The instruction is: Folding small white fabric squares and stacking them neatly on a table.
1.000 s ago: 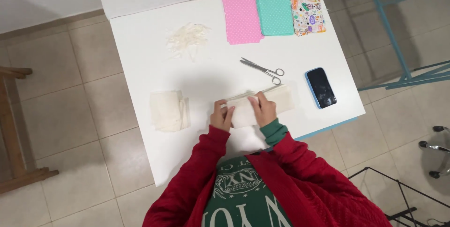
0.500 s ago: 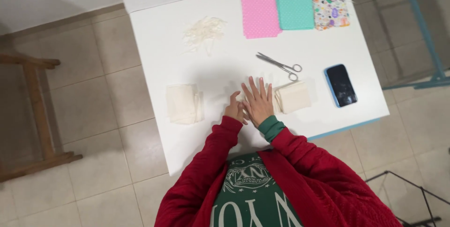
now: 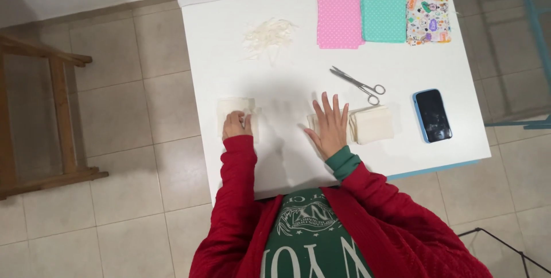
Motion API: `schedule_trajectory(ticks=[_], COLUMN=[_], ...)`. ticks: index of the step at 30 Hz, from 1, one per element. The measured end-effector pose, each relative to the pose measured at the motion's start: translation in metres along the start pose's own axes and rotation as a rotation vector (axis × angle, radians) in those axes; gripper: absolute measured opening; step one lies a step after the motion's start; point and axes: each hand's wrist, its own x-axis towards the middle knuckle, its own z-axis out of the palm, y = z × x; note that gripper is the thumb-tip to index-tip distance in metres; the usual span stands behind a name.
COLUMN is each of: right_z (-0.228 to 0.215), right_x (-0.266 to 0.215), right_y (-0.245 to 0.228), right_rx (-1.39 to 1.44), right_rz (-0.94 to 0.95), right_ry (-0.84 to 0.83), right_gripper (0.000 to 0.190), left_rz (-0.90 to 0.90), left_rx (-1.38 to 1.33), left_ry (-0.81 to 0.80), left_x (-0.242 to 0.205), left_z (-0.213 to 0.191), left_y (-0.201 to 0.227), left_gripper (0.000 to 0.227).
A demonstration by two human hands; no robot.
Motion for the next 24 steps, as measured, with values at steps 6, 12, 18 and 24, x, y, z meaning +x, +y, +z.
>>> schedule_trajectory(ticks=[6, 12, 18, 24], right_z=[-0.054, 0.045, 0.096, 0.007], right_x=[0.022, 0.027, 0.036, 0.05], right_y=[-0.041, -0.042, -0.045, -0.08], right_rx=[0.391, 1.16, 1.454, 1.077], right_rz=[0.053, 0.366, 0.514, 0.376], right_ry=[0.077, -0.28, -0.238, -0.075], right_gripper=[0.063, 0.05, 0.064, 0.044], left_rz=[-0.162, -0.069, 0.005, 0.071], left_rx=[-0.177, -0.56, -0.68, -0.805], left_ry=[-0.08, 0.02, -0.099, -0.046], left_x=[0.013, -0.035, -0.075, -0.092], left_z=[0.012, -0.054, -0.08, -0.063], left_y=[-0.038, 0.029, 0.066, 0.085], left_gripper=[0.017, 0.013, 0.009, 0.027])
